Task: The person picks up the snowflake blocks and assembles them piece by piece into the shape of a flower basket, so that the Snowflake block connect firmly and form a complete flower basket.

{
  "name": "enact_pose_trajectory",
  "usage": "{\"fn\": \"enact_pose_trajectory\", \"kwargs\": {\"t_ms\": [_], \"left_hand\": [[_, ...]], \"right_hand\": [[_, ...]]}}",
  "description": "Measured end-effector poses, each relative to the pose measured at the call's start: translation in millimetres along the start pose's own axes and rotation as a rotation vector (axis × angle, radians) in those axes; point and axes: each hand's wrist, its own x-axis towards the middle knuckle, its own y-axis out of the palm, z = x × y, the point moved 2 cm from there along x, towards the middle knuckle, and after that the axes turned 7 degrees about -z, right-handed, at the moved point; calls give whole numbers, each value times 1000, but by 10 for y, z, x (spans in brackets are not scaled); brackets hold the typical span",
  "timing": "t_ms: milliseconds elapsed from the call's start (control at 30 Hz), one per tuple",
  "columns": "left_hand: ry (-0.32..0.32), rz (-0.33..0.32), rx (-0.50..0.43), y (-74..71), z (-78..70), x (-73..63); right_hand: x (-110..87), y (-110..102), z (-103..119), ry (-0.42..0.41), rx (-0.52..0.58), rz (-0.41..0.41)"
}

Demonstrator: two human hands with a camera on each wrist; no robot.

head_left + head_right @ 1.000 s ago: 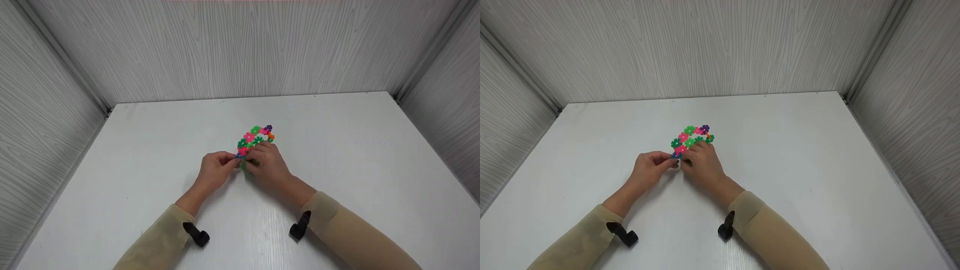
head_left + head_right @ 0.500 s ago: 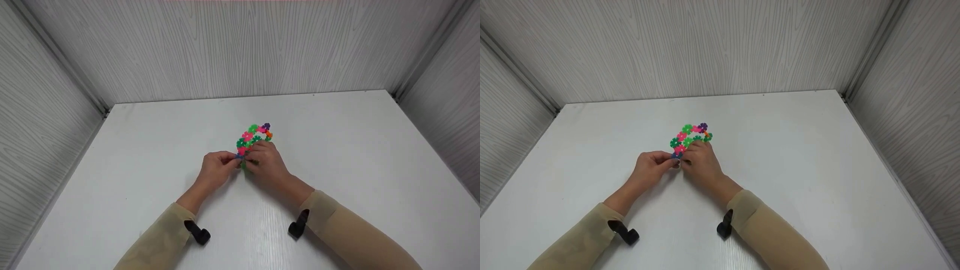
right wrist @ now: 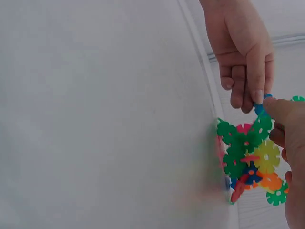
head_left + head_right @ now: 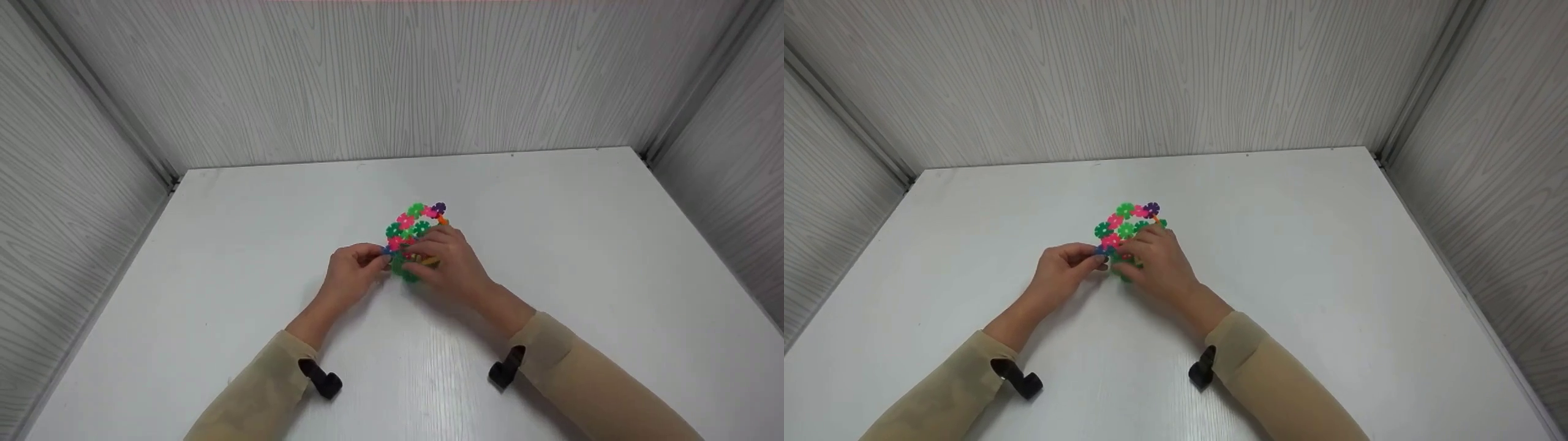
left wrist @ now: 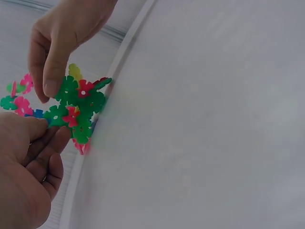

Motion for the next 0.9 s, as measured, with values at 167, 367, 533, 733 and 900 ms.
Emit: {"fn": "enact_pose_trajectory", "kwargs": {"t_ms": [167,367,533,733,900], "left_hand": [[-17,14,10,-51,17,57],[-52,56,23,-84,13,160],[-56,85,52,-94,19,237],[-69,81,63,-87,28,302],[-86,42,98,-125,-7,312]], "right_hand": [[-37,-246,-167,36,14,-79],[-121,-440,-383,129,-3,-163],[-178,-475,-466,286,-5,-102],[-172,-468,-530,419,45,-37],[-158,-507,-581,495,69,-18]]}}
